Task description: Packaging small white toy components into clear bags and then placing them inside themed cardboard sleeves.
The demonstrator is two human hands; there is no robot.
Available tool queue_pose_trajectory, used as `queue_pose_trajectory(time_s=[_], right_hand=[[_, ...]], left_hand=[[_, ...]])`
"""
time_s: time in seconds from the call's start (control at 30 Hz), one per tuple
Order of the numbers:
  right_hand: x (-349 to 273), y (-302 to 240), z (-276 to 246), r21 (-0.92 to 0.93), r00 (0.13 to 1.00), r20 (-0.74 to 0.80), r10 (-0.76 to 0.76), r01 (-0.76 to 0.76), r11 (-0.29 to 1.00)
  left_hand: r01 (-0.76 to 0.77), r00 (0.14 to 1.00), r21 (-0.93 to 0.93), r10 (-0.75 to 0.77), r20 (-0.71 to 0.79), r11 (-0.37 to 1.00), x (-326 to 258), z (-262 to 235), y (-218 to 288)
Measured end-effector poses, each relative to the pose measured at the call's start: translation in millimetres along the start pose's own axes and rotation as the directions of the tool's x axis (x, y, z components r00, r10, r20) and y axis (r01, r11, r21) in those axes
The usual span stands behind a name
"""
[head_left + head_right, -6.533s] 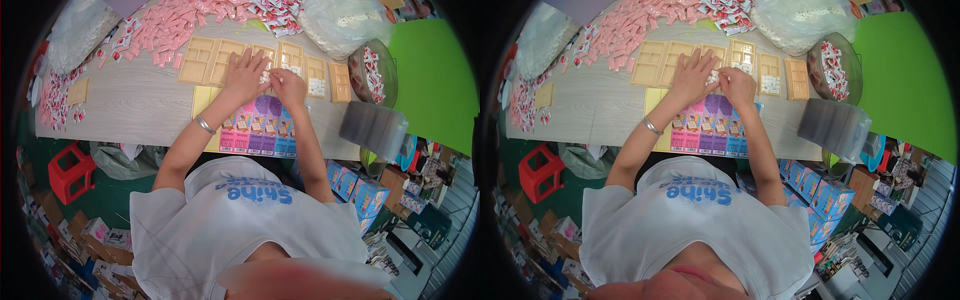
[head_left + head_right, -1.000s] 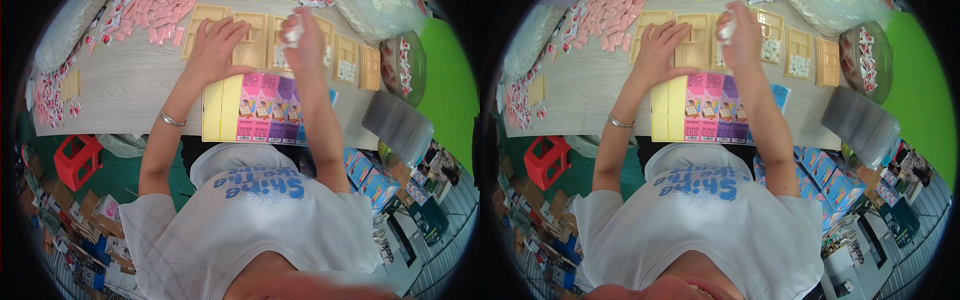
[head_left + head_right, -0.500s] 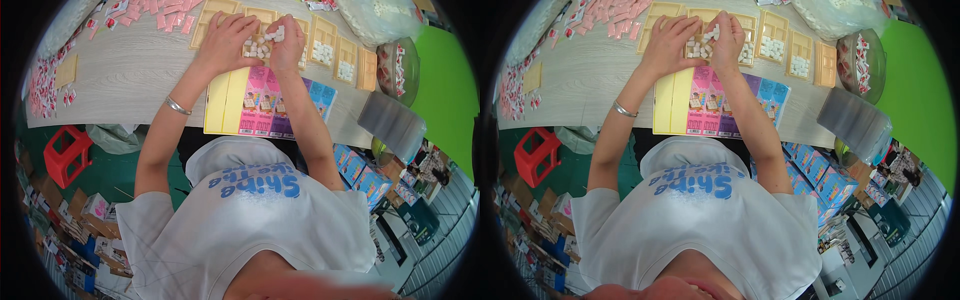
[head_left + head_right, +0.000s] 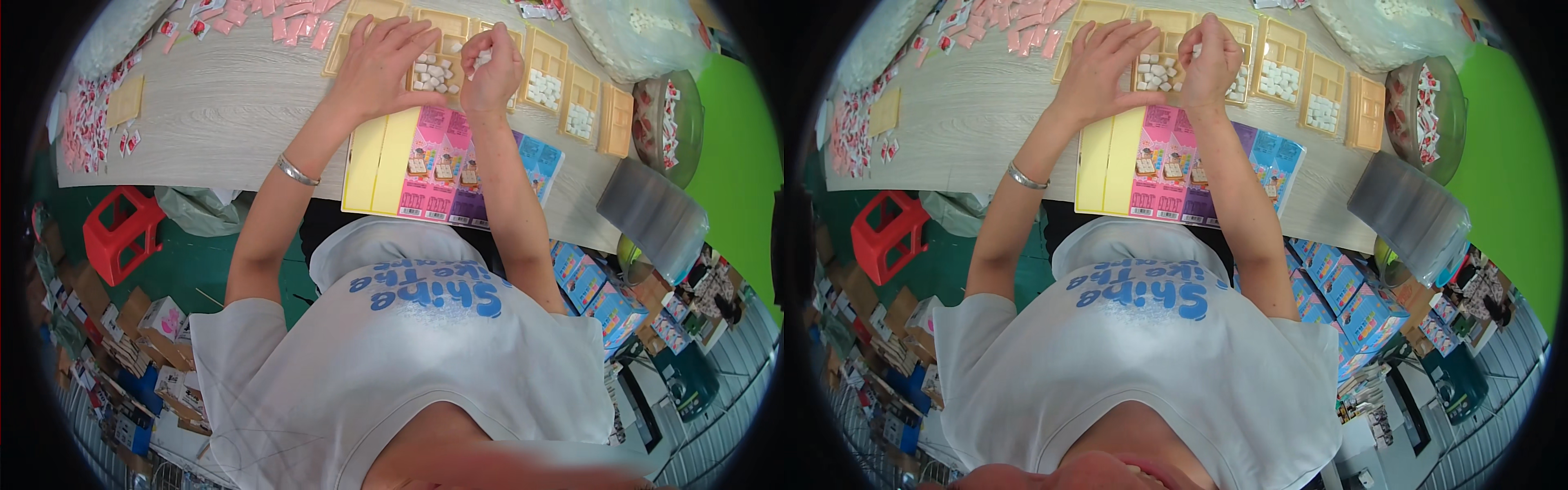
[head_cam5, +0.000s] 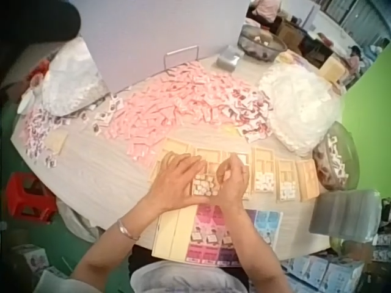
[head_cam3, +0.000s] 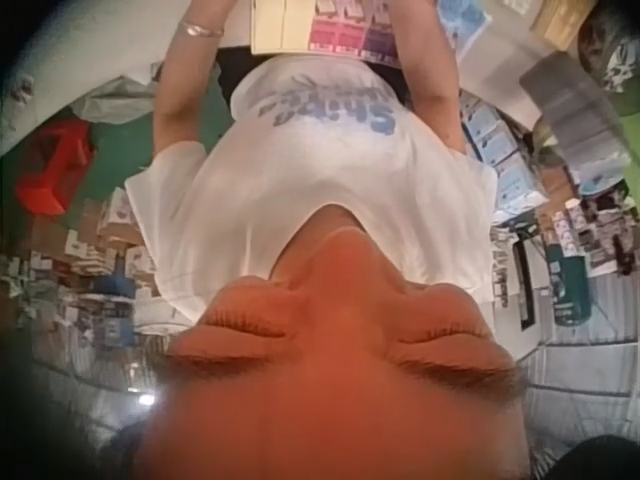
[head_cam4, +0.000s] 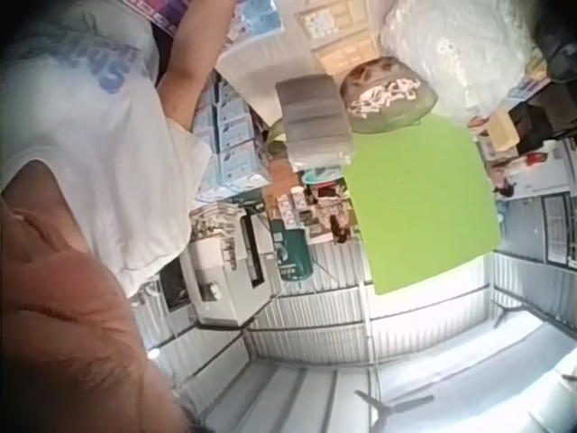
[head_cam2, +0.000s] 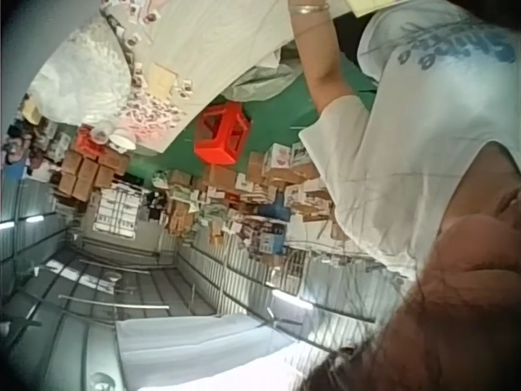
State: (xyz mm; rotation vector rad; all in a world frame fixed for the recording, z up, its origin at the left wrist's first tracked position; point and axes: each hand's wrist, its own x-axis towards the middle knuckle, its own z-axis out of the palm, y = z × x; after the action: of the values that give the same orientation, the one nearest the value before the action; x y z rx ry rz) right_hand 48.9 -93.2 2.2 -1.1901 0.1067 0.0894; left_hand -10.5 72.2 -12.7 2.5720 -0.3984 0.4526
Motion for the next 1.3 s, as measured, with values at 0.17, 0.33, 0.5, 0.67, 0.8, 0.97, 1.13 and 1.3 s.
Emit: queue_pose_trajectory(time_s=[0.17,0.33,0.5,0.67,0.8,0.97,1.13,1.3], right_hand=[[0.2,2.4,3.2,0.108,0.999,0.038,-0.02,0.016,0.994],[0.1,1.9,4.0,0.137,0.999,0.015,-0.042,0.039,0.99],[-1.9,6.8,6.6,0.186,0.997,0.043,-0.057,0.048,0.981],[-7.6,16.8,8.1,-0.06,0.991,0.042,-0.127,0.129,0.99],[-8.3,11.8,3.1,-0.001,0.991,0.041,-0.13,0.13,0.991],[-3.6,-11.4,-32.0,0.721,0.946,0.257,0.2,-0.325,0.612],[-16.0,-52.1,-36.6,0.517,0.875,0.028,0.483,-0.426,0.743],[-36.2,-43.7,-54.5,0.078,0.855,0.14,0.499,-0.512,0.855]], left_hand=[[0.065,0.997,-0.062,-0.067,-0.025,0.996,-1.4,2.8,9.2],[0.148,0.987,-0.04,-0.149,-0.051,0.988,-3.5,7.5,20.4],[0.169,0.979,-0.051,-0.174,-0.108,0.984,-18.5,7.3,21.6],[0.182,0.972,-0.069,-0.19,-0.137,0.981,-22.9,4.4,29.3],[0.19,0.965,-0.06,-0.198,-0.173,0.98,-28.1,2.5,28.1],[0.166,0.978,-0.054,-0.172,-0.122,0.985,-15.7,-1.0,36.7],[0.164,0.984,0.038,-0.161,-0.082,0.986,-15.0,8.7,31.0],[0.124,0.992,0.103,-0.125,0.003,0.987,-19.4,1.5,46.9]])
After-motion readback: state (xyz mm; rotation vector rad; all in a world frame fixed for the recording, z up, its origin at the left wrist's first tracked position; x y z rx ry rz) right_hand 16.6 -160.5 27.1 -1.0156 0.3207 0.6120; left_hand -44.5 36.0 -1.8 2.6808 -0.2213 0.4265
